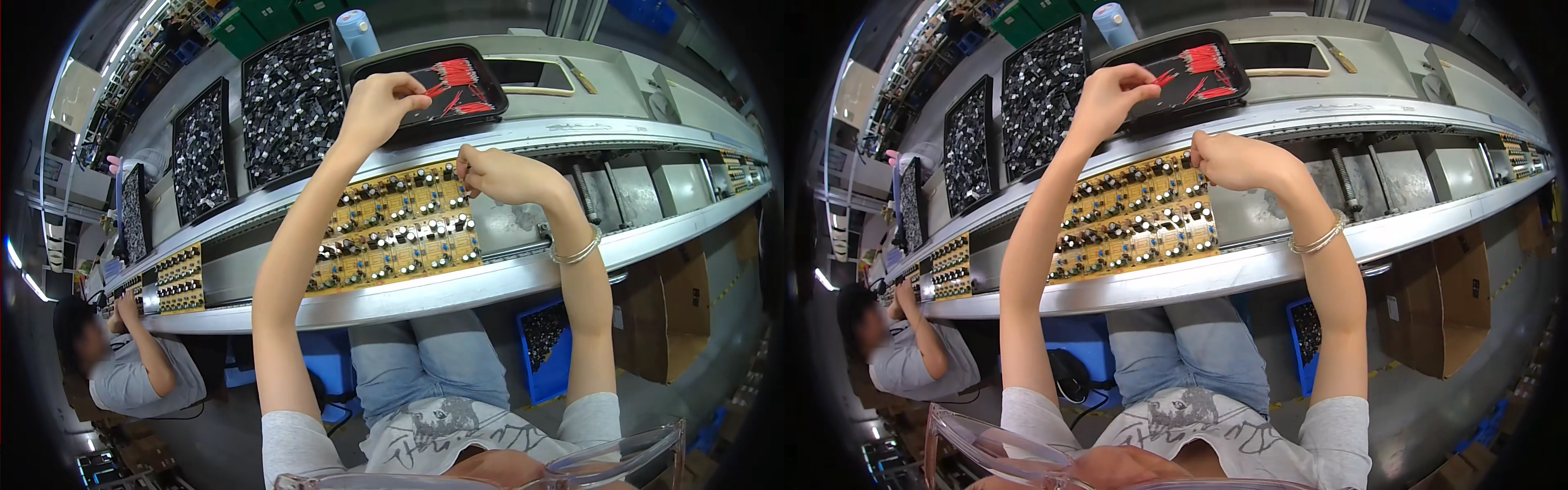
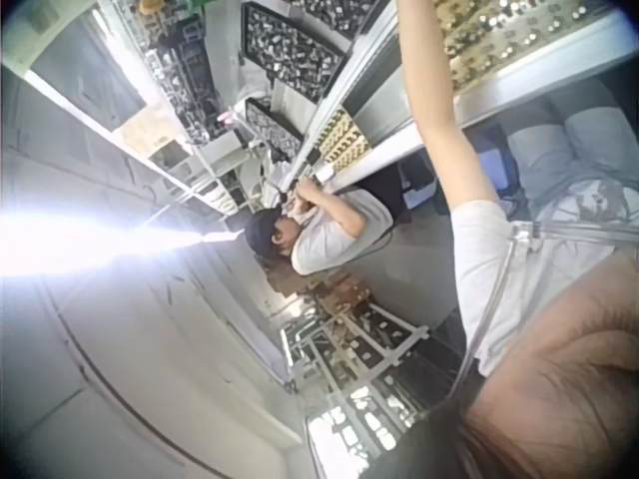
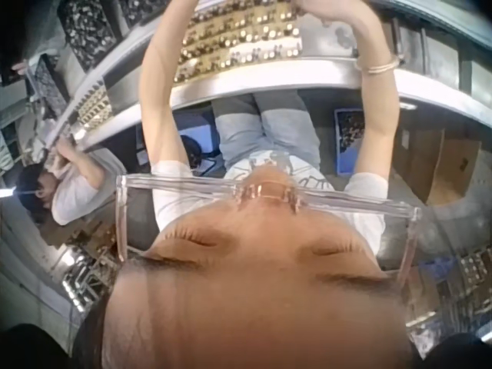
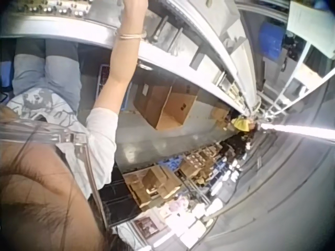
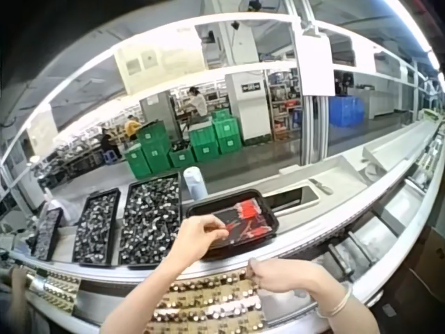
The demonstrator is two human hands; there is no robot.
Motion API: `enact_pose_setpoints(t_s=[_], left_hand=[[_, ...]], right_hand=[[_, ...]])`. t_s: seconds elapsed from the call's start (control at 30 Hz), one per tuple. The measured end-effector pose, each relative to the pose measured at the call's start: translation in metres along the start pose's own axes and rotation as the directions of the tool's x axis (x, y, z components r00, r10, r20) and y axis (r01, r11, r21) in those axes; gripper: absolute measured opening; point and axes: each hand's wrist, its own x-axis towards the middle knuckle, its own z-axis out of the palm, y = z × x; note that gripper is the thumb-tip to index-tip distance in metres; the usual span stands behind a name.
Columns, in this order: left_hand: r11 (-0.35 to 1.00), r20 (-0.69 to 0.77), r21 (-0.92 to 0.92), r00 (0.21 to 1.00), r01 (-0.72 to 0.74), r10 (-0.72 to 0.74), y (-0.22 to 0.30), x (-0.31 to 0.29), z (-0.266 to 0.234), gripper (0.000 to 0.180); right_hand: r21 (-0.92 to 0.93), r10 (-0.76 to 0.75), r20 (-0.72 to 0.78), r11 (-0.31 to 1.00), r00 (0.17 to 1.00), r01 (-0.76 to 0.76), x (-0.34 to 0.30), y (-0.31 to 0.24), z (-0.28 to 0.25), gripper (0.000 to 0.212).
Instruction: The person inserts wires and electronic components into circuit boards by hand, pushing the boards along the conveyor line.
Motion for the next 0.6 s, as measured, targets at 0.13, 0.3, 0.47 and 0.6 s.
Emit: enact_pose_setpoints(t_s=[0.13, 0.3, 0.47, 0.6], left_hand=[[0.97, 0.054, -0.197, 0.989, 0.144, -0.136, 0.008, -0.047, -0.024, 0.012], [0.898, 0.142, -0.342, 0.96, 0.277, -0.242, 0.007, -0.091, -0.027, 0.011], [0.835, 0.124, -0.488, 0.967, 0.256, -0.224, 0.004, -0.114, -0.016, 0.015], [0.823, 0.051, -0.526, 0.974, 0.216, -0.223, 0.003, -0.123, -0.012, 0.015]], right_hand=[[-0.073, -0.221, -0.104, 0.974, 0.97, 0.215, 0.004, -0.002, 0.017, 0.02], [0.201, -0.187, -0.385, 0.939, 0.904, 0.28, -0.007, -0.031, 0.009, 0.027], [0.346, -0.33, -0.503, 0.77, 0.799, 0.536, 0.004, -0.046, 0.036, 0.021], [0.593, -0.211, -0.472, 0.642, 0.856, 0.486, 0.01, -0.048, 0.047, 0.015]])
